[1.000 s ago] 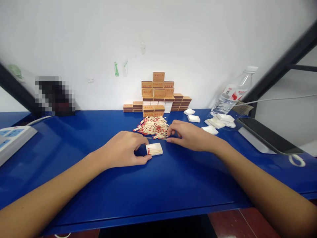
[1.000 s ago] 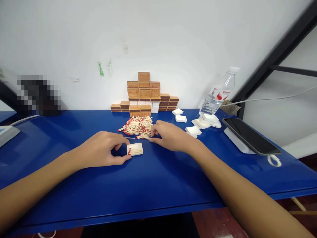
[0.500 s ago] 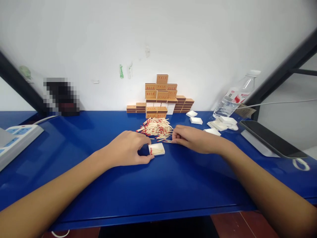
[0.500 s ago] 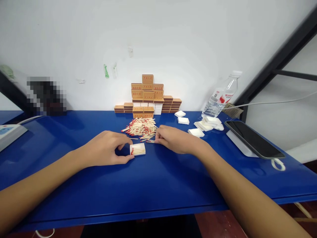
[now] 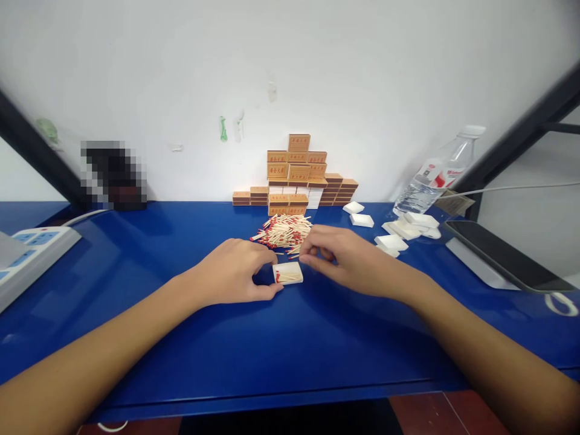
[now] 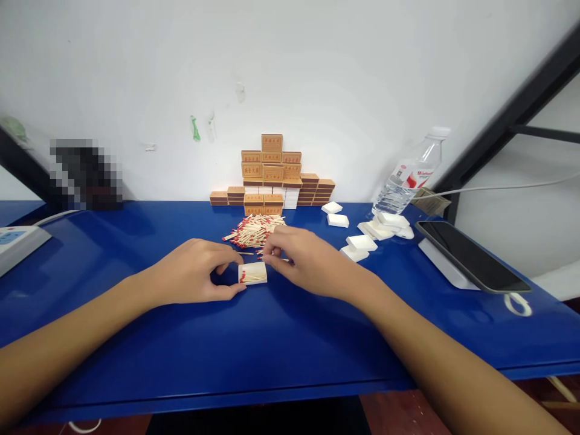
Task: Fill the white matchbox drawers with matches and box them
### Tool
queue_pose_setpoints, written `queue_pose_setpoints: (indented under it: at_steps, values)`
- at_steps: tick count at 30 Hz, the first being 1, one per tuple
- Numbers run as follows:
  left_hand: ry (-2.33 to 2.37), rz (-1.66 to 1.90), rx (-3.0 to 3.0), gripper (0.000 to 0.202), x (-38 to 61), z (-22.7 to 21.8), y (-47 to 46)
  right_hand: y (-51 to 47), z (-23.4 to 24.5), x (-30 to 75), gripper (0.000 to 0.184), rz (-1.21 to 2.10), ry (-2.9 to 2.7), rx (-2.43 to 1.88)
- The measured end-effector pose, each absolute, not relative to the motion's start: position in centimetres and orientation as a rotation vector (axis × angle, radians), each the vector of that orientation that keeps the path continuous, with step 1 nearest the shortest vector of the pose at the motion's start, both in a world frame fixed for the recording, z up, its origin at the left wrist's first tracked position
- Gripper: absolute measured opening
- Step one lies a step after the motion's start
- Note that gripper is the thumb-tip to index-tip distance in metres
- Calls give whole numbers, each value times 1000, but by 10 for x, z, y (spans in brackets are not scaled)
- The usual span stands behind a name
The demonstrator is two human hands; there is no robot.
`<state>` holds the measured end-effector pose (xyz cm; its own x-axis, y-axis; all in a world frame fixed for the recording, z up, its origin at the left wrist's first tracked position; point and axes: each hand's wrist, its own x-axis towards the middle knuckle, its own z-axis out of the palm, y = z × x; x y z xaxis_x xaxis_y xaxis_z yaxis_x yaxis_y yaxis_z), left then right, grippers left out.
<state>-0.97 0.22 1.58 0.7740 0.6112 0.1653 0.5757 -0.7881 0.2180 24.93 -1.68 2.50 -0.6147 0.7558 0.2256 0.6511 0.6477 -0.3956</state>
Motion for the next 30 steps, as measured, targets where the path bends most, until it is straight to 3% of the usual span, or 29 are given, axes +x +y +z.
queue_pose_setpoints:
  at_steps: [3,7,14,30]
  values:
    - [946,337,2804,25,-10,16,2,-7,22,261,12,279,-2500,-1275]
    - [941,342,2827,26,-11,15,3,6,10,272,12,377,-2580,-1429]
    - [965,329,2816,26,-10,16,3,-4,21,262,20,523,-2551,-1295]
    - [916,323,2838,26,-9,15,1,-23,12,230,13,524,-2428,-1177]
